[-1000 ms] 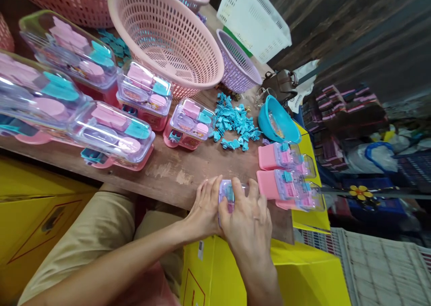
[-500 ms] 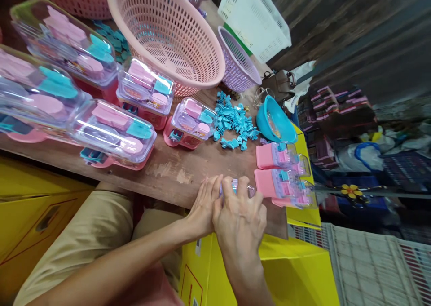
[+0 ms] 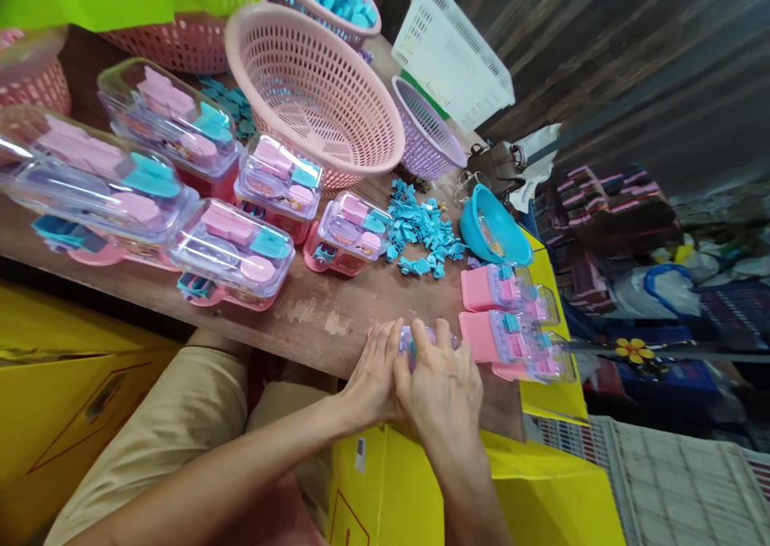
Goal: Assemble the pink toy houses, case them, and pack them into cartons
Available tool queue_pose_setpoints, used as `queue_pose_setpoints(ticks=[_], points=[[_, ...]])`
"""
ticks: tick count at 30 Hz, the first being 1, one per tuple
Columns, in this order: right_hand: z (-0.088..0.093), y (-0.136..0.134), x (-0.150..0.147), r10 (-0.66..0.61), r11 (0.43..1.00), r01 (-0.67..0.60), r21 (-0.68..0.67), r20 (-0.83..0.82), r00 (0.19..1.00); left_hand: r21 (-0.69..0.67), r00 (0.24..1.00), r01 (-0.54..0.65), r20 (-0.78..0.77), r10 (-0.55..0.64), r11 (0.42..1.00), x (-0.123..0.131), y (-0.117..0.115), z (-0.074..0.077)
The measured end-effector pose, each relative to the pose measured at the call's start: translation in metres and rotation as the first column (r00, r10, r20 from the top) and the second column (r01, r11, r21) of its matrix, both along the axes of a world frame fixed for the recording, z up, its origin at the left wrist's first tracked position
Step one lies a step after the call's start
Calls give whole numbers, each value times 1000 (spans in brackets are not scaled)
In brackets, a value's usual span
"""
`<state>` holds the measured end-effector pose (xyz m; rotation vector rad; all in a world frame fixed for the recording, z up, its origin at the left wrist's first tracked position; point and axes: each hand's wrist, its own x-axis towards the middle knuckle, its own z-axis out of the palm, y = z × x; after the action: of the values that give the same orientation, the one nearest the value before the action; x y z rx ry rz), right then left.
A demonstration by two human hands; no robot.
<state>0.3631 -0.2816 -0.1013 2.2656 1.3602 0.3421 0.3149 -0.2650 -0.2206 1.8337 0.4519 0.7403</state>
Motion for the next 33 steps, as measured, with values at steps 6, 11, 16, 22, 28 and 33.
queue_pose_setpoints(ticks=[6,11,16,22,28,33], points=[[-17,-33,19,121,939,-35,342,-235,964,44,998,-38,-51,41,998,3,-6,-7],[-35,-46,46,48,910,77,407,-288,956,173,971,175,-193,-140,969,2,20,-6],[-23,-4,115,-213,908,302,291,-300,930,584,944,-20,-255,207,811,-13,102,51],[-13,46,178,-299,874,397,280,-334,894,749,690,38,-498,525,661,-8,167,89],[-11,52,185,-158,843,284,457,-295,943,729,603,19,-554,574,684,-1,149,100],[-26,34,91,437,697,-14,717,-409,801,572,728,-54,-538,424,819,-21,106,98]])
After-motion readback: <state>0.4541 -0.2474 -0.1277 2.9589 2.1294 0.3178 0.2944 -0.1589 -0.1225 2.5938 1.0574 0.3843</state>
